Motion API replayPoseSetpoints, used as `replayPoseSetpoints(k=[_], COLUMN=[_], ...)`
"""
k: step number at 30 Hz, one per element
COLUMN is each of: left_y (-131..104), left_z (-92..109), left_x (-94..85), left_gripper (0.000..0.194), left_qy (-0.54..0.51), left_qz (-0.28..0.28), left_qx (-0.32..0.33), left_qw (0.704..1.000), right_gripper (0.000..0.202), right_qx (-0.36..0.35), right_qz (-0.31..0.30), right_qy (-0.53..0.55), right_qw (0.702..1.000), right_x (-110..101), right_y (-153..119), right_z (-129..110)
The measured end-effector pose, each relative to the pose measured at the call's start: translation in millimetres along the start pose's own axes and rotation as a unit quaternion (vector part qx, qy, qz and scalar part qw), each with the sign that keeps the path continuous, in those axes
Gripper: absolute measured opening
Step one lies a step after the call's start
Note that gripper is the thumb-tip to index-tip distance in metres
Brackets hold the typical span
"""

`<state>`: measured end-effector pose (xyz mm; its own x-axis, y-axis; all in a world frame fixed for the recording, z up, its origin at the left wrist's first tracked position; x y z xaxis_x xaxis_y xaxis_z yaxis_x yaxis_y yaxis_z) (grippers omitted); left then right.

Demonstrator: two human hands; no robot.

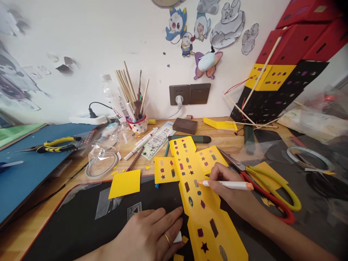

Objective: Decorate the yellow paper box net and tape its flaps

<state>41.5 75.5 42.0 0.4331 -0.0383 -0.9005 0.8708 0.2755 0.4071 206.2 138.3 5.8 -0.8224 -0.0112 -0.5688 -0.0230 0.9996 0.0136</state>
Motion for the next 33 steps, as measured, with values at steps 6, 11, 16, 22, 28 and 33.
replayPoseSetpoints(k=[6,11,16,22,28,33], left_y=[1.0,0.2,1.0,0.6,0.0,1.5], left_z=[-0.2,1.6,1.4,1.3,0.5,0.4], left_x=[-1.5,-1.5,-2.9,-1.2,-2.1,-3.0], left_gripper=[0.025,0.025,0.024,0.024,0.024,0.025], left_qy=[-0.007,-0.002,-0.005,-0.009,-0.01,-0.009], left_qz=[0.0,-0.003,0.007,0.0,0.004,-0.001], left_qx=[0.001,0.0,0.002,0.002,0.002,0.0], left_qw=[1.0,1.0,1.0,1.0,1.0,1.0], right_gripper=[0.023,0.025,0.024,0.024,0.025,0.025], right_qx=[-0.007,-0.003,-0.004,-0.006,0.002,0.002], right_qz=[0.008,-0.005,-0.007,-0.013,-0.012,-0.019], right_qy=[0.003,0.034,0.025,0.03,0.04,0.04], right_qw=[1.0,0.999,1.0,0.999,0.999,0.999], right_x=[-0.3,1.3,0.7,3.1,3.0,3.7], right_y=[0.2,0.0,-0.6,-1.5,-2.3,-1.5], right_z=[1.1,-1.3,-3.1,1.1,1.9,1.2])
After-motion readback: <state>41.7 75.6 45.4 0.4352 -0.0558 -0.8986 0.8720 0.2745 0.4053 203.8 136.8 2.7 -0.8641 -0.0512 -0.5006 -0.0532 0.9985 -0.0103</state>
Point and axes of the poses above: each hand's wrist, its own y-axis towards the middle knuckle, its own x-axis out of the palm, z = x × y, the point moved 8 cm from there along y, towards the middle knuckle, and after that the axes turned 11 degrees about -y, right-handed, at the moved point
